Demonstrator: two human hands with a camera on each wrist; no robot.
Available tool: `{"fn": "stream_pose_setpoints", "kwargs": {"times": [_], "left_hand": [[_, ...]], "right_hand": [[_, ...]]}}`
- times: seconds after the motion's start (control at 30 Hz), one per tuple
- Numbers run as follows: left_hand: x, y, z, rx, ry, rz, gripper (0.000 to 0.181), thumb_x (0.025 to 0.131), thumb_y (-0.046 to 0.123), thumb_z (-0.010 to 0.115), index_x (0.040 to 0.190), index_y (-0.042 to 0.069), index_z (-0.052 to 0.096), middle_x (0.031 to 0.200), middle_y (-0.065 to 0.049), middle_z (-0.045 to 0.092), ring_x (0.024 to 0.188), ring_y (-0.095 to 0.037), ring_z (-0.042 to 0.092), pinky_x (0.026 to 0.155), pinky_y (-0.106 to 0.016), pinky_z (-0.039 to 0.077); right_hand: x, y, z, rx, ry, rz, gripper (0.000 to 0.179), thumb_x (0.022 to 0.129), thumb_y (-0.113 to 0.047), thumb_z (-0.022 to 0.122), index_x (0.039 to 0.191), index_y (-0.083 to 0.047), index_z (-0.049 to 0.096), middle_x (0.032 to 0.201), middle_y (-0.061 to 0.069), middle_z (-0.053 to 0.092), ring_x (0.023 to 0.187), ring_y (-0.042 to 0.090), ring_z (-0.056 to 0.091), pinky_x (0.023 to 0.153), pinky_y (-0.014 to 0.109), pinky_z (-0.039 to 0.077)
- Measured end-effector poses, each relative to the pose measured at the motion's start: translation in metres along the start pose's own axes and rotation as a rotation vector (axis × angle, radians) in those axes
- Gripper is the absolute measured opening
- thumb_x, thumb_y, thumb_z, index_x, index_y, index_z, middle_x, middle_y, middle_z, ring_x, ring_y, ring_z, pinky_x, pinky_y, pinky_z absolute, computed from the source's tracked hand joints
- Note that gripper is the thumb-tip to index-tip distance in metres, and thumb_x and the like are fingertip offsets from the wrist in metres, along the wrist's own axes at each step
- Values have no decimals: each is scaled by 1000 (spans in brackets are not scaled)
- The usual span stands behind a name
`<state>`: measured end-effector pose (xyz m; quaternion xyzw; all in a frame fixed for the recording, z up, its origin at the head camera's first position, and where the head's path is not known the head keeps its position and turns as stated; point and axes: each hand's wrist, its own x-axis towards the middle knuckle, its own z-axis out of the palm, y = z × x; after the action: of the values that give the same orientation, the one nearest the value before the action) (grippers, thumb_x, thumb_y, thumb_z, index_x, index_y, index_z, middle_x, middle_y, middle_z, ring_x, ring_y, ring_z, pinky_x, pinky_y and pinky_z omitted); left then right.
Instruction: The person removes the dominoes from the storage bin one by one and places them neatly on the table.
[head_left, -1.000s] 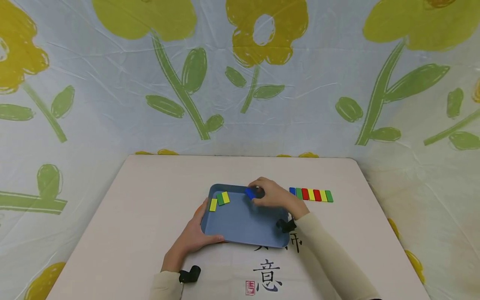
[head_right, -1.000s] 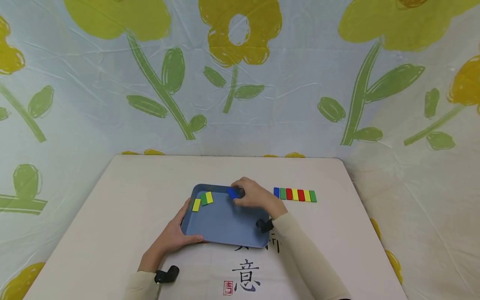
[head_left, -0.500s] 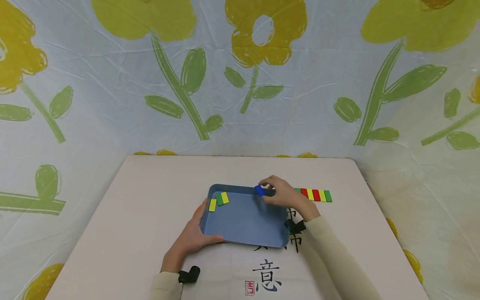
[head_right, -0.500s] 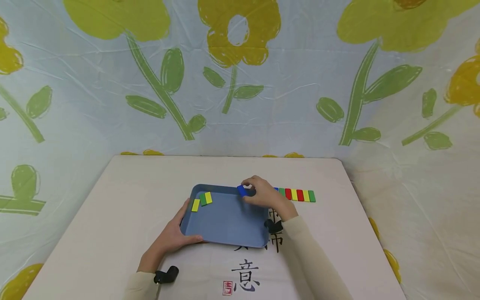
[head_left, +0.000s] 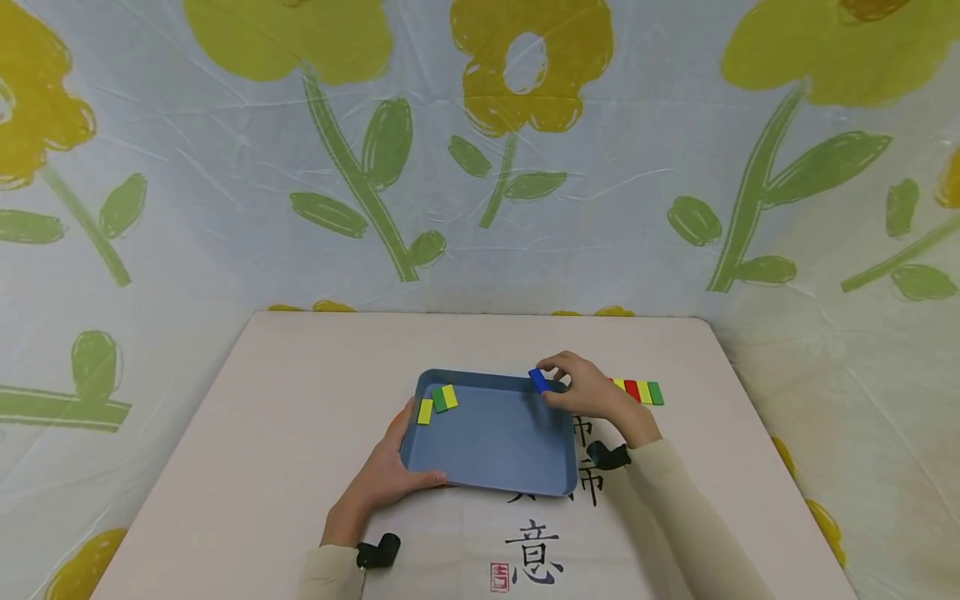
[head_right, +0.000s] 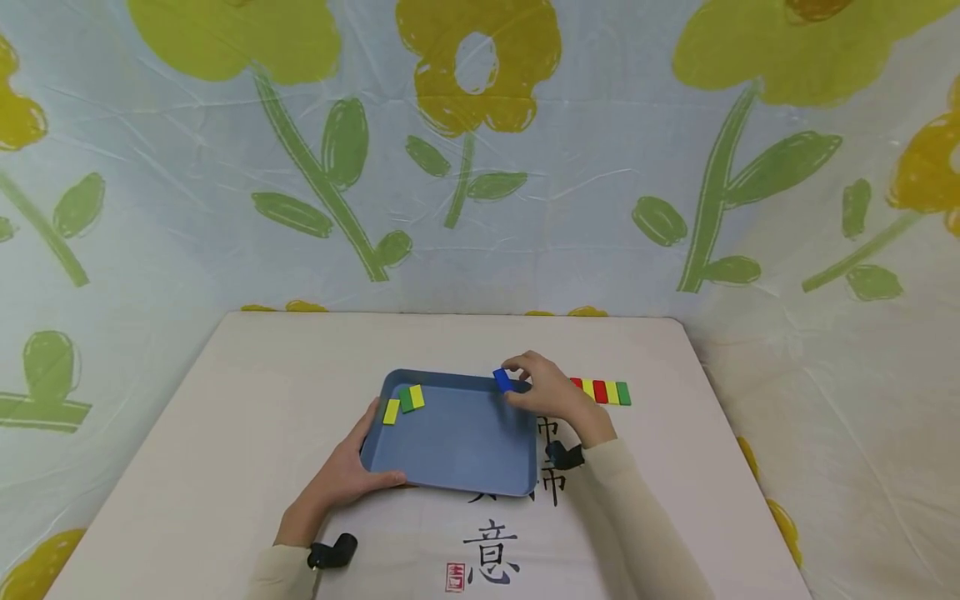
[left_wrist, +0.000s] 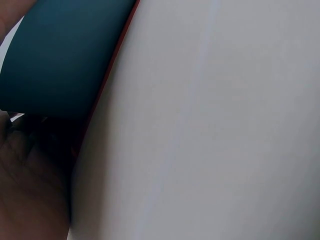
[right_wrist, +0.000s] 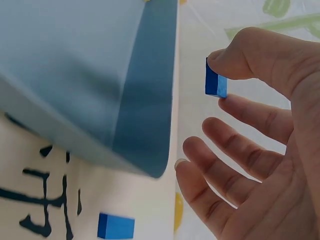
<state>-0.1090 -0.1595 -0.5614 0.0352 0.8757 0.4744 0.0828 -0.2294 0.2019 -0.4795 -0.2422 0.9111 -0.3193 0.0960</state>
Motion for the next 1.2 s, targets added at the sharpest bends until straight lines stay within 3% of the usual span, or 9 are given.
{"fn": "stream_pose_setpoints", "kwargs": {"times": [0.43, 0.73, 1.2], "left_hand": [[1, 1, 1, 9, -1, -4, 132, 66, 59, 92, 166, 38, 8, 172, -1, 17, 156, -33, 25, 118, -64, 32], [0, -1, 1, 13, 14, -2, 132, 66, 59, 92, 166, 37, 8, 172, -4, 19, 155, -35, 27, 117, -65, 33], [-2, 0, 1, -17, 2, 3, 132, 69, 54, 92, 166, 36, 6, 173, -5, 16, 156, -37, 24, 118, -67, 30]], "right_hand": [[-20, 17, -8, 10, 36, 15, 47, 89, -22, 73, 133, -6, 65, 128, 19, 63, 108, 32, 64, 81, 40, 59], [-30, 24, -10, 32, 35, 34, 47, 90, -19, 75, 134, -5, 64, 126, 19, 61, 101, 33, 62, 76, 34, 57], [-49, 44, -6, 58, 61, 88, 49, 92, -17, 74, 136, -1, 61, 132, 20, 61, 111, 36, 64, 84, 41, 61]]}}
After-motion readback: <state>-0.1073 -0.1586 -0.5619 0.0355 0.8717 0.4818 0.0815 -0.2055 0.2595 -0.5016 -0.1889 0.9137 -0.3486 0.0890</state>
